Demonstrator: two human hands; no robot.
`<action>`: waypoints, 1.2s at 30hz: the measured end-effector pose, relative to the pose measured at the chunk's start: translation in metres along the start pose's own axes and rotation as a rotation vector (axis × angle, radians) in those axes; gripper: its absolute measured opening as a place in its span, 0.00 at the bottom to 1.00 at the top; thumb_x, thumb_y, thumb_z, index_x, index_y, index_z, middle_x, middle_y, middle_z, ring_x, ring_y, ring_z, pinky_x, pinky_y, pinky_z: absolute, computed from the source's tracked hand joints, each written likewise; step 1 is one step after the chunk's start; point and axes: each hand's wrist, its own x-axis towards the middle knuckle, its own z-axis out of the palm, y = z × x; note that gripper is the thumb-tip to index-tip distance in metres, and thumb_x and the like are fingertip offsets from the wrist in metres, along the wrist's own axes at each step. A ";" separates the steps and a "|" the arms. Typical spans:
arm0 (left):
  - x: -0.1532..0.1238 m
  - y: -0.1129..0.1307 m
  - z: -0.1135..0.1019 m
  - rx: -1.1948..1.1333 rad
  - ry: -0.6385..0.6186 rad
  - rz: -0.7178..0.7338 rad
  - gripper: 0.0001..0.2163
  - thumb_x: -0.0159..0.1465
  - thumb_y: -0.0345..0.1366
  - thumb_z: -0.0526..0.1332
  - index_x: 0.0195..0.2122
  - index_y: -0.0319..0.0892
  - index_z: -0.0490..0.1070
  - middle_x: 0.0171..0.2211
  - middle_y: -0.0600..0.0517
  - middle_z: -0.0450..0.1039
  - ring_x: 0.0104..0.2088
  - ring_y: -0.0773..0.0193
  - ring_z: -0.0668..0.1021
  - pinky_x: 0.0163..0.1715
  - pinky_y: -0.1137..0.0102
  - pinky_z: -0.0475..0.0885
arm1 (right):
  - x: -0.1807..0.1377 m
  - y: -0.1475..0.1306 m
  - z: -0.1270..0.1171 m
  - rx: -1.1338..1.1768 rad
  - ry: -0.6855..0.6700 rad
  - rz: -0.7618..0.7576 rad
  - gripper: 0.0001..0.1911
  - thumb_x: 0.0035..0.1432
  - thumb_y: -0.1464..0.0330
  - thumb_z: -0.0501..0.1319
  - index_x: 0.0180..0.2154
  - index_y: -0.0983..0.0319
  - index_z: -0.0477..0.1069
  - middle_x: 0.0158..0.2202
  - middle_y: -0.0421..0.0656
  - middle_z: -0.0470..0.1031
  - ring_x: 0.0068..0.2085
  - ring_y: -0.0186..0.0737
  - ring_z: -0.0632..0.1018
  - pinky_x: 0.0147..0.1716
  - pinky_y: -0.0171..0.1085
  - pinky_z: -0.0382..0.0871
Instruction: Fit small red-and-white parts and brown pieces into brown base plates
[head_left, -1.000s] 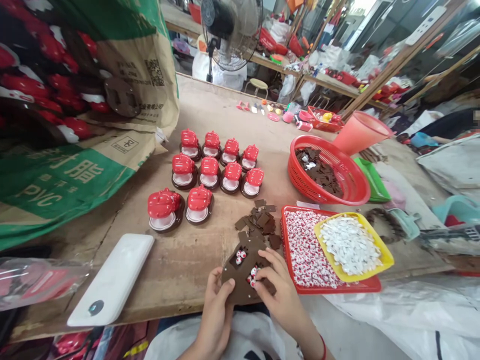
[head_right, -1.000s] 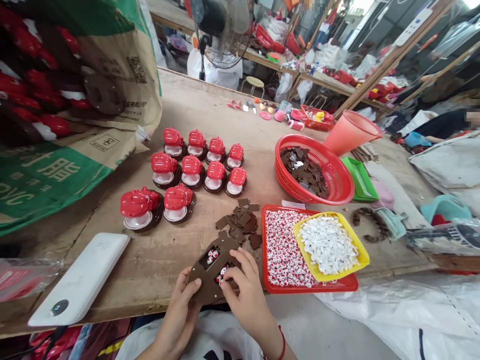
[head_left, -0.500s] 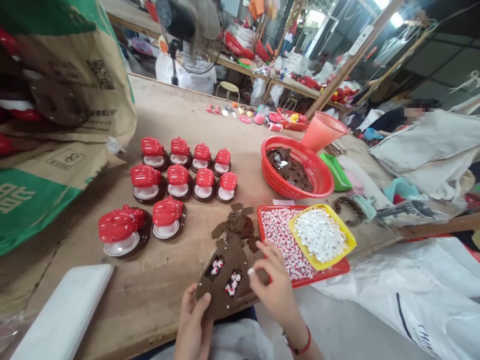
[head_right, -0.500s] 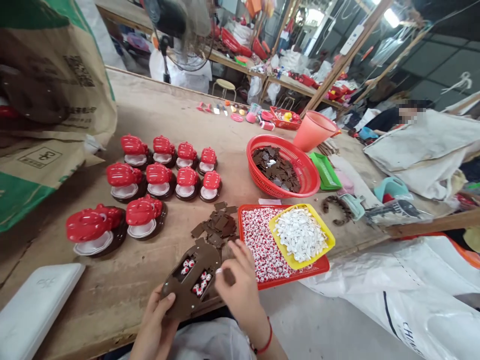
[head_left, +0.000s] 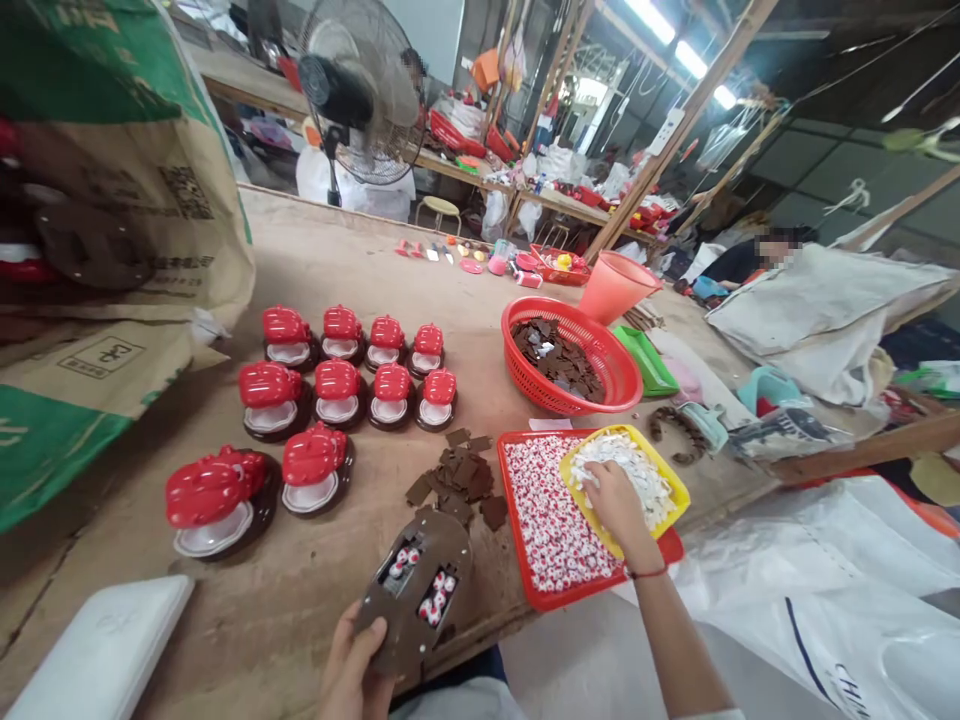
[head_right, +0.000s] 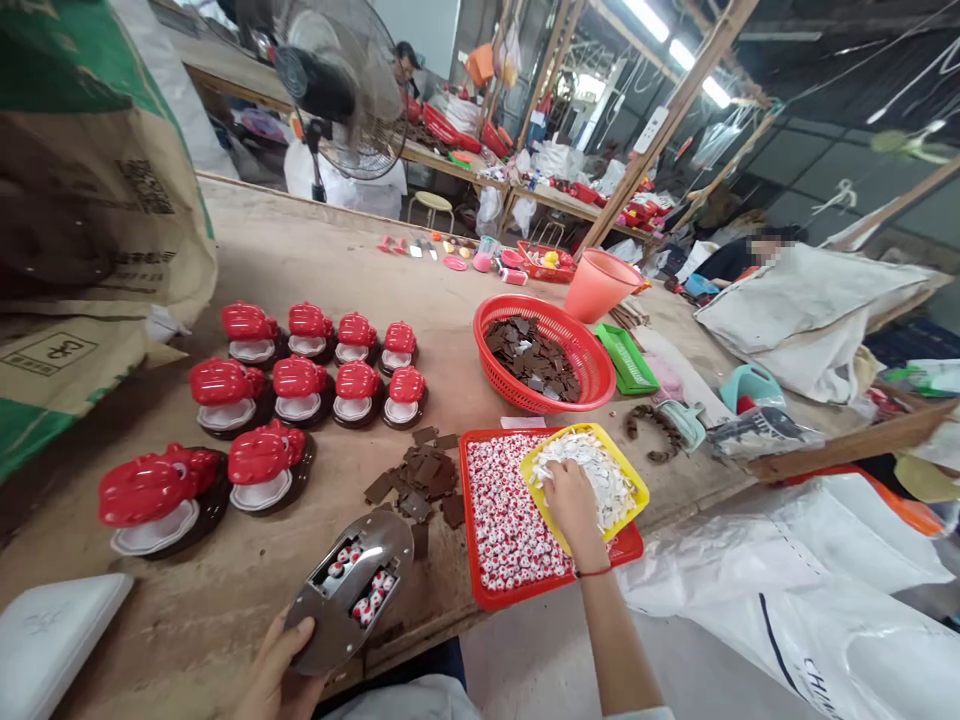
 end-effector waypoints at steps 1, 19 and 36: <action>-0.001 -0.001 0.000 -0.001 0.000 0.000 0.14 0.38 0.34 0.68 0.28 0.46 0.70 0.26 0.60 0.75 0.26 0.68 0.74 0.23 0.78 0.70 | 0.003 0.001 -0.001 -0.005 -0.018 -0.010 0.10 0.50 0.75 0.51 0.31 0.65 0.70 0.29 0.48 0.69 0.33 0.43 0.71 0.33 0.38 0.63; -0.021 -0.015 -0.006 -0.086 -0.134 0.004 0.12 0.45 0.30 0.63 0.29 0.45 0.61 0.25 0.59 0.70 0.24 0.69 0.71 0.24 0.74 0.66 | -0.059 -0.181 -0.034 0.558 -0.013 -0.948 0.12 0.55 0.76 0.48 0.36 0.62 0.68 0.40 0.46 0.71 0.44 0.44 0.67 0.46 0.48 0.58; -0.016 -0.012 -0.044 0.056 -0.221 0.034 0.18 0.42 0.38 0.66 0.28 0.44 0.57 0.26 0.58 0.70 0.26 0.68 0.70 0.25 0.74 0.63 | 0.018 -0.198 0.032 0.200 -0.456 -0.817 0.13 0.48 0.78 0.54 0.39 0.66 0.68 0.40 0.50 0.69 0.41 0.43 0.70 0.39 0.38 0.65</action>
